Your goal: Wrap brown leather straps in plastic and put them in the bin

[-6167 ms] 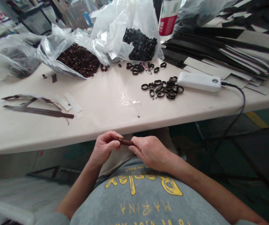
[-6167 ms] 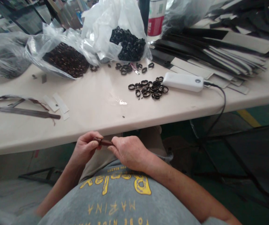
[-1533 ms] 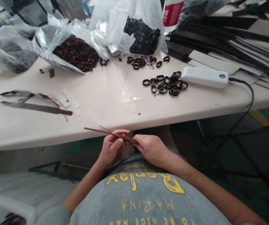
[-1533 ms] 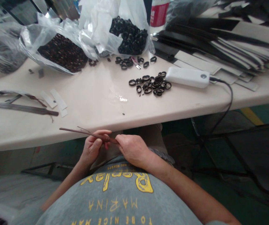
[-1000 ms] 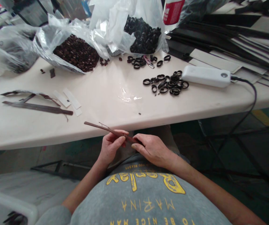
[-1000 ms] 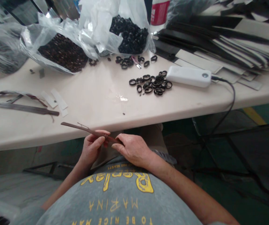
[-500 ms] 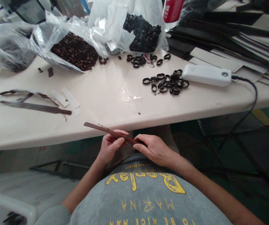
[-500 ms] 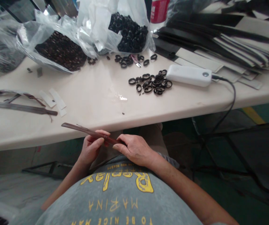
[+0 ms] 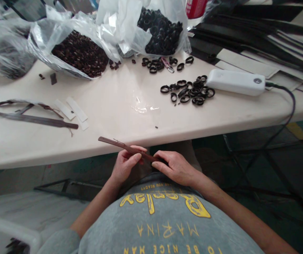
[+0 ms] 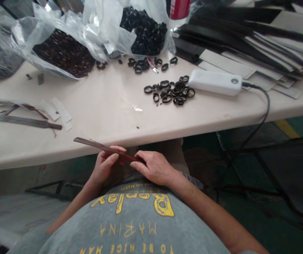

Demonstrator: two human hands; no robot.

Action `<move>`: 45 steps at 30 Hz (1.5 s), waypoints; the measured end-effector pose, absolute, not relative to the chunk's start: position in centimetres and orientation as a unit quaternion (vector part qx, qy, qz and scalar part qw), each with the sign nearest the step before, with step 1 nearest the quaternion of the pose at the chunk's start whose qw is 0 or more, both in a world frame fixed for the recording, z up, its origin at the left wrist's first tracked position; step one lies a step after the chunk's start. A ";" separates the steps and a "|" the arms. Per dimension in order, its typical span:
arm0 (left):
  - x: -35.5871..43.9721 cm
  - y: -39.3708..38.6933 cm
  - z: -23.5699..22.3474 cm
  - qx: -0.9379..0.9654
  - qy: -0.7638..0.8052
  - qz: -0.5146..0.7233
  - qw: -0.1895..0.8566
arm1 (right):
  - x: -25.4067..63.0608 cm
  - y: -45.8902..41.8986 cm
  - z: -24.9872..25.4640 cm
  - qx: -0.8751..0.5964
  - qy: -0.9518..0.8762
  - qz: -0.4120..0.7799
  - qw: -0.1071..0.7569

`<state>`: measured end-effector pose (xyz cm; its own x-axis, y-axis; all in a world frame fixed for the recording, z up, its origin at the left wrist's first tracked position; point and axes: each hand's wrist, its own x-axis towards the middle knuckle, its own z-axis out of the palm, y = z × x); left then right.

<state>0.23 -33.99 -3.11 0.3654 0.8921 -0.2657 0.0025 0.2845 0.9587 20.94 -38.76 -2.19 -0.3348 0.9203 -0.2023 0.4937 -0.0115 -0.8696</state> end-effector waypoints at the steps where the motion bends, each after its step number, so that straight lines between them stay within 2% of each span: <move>1: 0.3 -33.9 -3.2 0.489 0.457 0.334 0.663 | 20.9 -38.7 -2.3 -0.535 -0.666 0.470 0.223; 18: 1.0 -33.9 -3.5 0.375 0.474 0.299 0.739 | 19.9 -38.3 -3.6 -0.551 -0.697 0.406 0.214; 26: 1.2 -34.8 -4.2 0.327 0.458 0.385 0.731 | 19.7 -38.2 -3.3 -0.547 -0.695 0.395 0.251; 33: 2.0 -35.8 -4.2 0.358 0.473 0.274 0.757 | 19.5 -38.4 -2.8 -0.483 -0.672 0.470 0.306; 45: 0.7 -34.9 -3.8 0.368 0.465 0.361 0.720 | 19.9 -38.5 -2.0 -0.559 -0.705 0.400 0.179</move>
<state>0.73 -34.92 -3.77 0.3070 0.8619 -0.4036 -0.1769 0.4684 0.8656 19.88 -38.52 -1.98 -0.3123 0.9298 -0.1949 0.6443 0.0566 -0.7627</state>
